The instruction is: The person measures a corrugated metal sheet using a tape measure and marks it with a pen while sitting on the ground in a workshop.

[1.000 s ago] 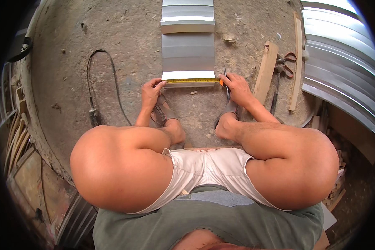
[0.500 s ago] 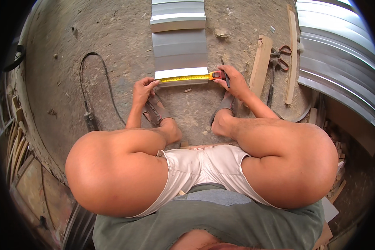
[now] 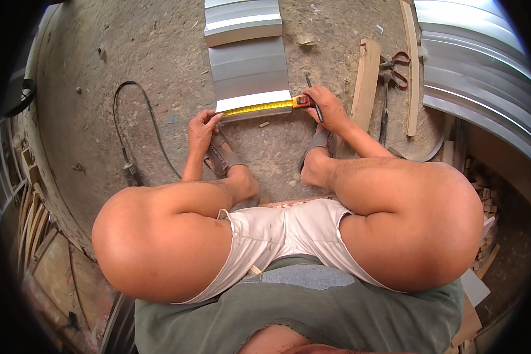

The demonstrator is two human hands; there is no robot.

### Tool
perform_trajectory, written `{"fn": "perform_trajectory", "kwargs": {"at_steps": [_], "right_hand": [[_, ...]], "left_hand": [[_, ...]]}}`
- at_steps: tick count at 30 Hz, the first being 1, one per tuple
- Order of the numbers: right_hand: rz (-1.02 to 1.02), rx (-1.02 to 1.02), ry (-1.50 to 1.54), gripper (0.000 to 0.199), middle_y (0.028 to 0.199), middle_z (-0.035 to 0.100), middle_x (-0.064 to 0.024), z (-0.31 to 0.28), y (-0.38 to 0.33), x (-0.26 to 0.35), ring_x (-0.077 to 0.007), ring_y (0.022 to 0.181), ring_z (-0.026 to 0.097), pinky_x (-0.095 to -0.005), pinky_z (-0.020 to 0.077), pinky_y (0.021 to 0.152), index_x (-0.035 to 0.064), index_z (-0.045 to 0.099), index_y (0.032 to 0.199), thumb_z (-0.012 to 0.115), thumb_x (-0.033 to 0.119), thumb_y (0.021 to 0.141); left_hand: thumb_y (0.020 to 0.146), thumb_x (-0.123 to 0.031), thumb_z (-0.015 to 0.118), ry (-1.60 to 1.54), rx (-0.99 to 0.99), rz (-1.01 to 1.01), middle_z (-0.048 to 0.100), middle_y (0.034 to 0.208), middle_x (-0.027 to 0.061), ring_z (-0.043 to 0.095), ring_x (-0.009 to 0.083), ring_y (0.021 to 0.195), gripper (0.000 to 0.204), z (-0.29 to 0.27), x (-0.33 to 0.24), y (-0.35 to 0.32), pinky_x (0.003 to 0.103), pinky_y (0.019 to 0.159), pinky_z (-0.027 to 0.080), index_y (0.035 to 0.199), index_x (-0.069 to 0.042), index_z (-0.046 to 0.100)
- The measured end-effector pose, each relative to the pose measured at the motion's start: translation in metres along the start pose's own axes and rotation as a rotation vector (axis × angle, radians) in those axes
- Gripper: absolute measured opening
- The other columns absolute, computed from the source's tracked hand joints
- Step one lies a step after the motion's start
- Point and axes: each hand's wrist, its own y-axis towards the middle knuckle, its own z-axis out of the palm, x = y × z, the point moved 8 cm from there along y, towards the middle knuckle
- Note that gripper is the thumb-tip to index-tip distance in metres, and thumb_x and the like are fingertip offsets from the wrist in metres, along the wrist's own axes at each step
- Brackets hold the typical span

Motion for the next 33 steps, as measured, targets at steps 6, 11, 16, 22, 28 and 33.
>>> {"fn": "perform_trajectory", "kwargs": {"at_steps": [6,11,16,22,28,33], "right_hand": [[0.042,-0.012,-0.043,0.050,0.107,0.058,-0.0114,-0.003,-0.002,0.005,-0.0349,0.104,0.059,-0.0456,0.0514,0.086,0.0103,0.059,0.119,0.077,0.000,0.073],[0.081,-0.086,-0.062,0.050,0.105,0.058,-0.0117,-0.005,-0.009,-0.007,-0.0350,0.103,0.059,-0.0453,0.0513,0.086,0.0102,0.059,0.118,0.077,0.000,0.072],[0.060,-0.092,-0.065,0.048,0.104,0.058,-0.0117,-0.008,-0.006,-0.003,-0.0352,0.103,0.059,-0.0455,0.0512,0.086,0.0096,0.059,0.116,0.078,0.001,0.072],[0.034,-0.074,-0.092,0.049,0.104,0.057,-0.0124,-0.002,-0.011,0.003,-0.0351,0.101,0.059,-0.0451,0.0508,0.086,0.0088,0.059,0.114,0.079,0.003,0.071],[0.003,-0.101,-0.068,0.049,0.103,0.056,-0.0132,-0.002,-0.012,0.005,-0.0351,0.100,0.059,-0.0448,0.0506,0.085,0.0077,0.059,0.114,0.080,0.004,0.070],[-0.007,-0.090,-0.058,0.050,0.103,0.057,-0.0132,0.000,-0.014,0.003,-0.0352,0.099,0.059,-0.0448,0.0507,0.085,0.0080,0.059,0.116,0.080,0.004,0.071]], "left_hand": [[0.091,-0.022,0.076,-0.006,-0.006,0.034,0.067,0.075,-0.0021,0.054,0.0054,0.059,0.023,0.001,0.003,0.003,0.023,0.056,0.043,0.103,-0.002,0.075],[0.091,-0.022,0.076,-0.020,0.005,0.033,0.067,0.075,-0.0022,0.054,0.0053,0.059,0.023,0.004,0.001,0.006,0.023,0.056,0.043,0.102,-0.002,0.075],[0.091,-0.021,0.076,-0.032,-0.014,0.024,0.066,0.075,-0.0025,0.053,0.0054,0.059,0.021,0.001,0.005,0.002,0.023,0.056,0.042,0.101,-0.002,0.075],[0.091,-0.021,0.076,-0.058,-0.005,0.034,0.067,0.076,-0.0024,0.053,0.0055,0.059,0.022,0.002,0.001,0.002,0.023,0.056,0.043,0.101,-0.002,0.075],[0.092,-0.023,0.076,-0.066,-0.017,0.042,0.067,0.078,-0.0019,0.054,0.0056,0.060,0.024,0.004,0.005,0.003,0.023,0.057,0.043,0.103,-0.002,0.075],[0.092,-0.027,0.076,-0.041,-0.022,0.030,0.070,0.086,-0.0014,0.054,0.0062,0.063,0.029,0.001,0.008,-0.001,0.023,0.060,0.043,0.109,-0.003,0.075]]}}
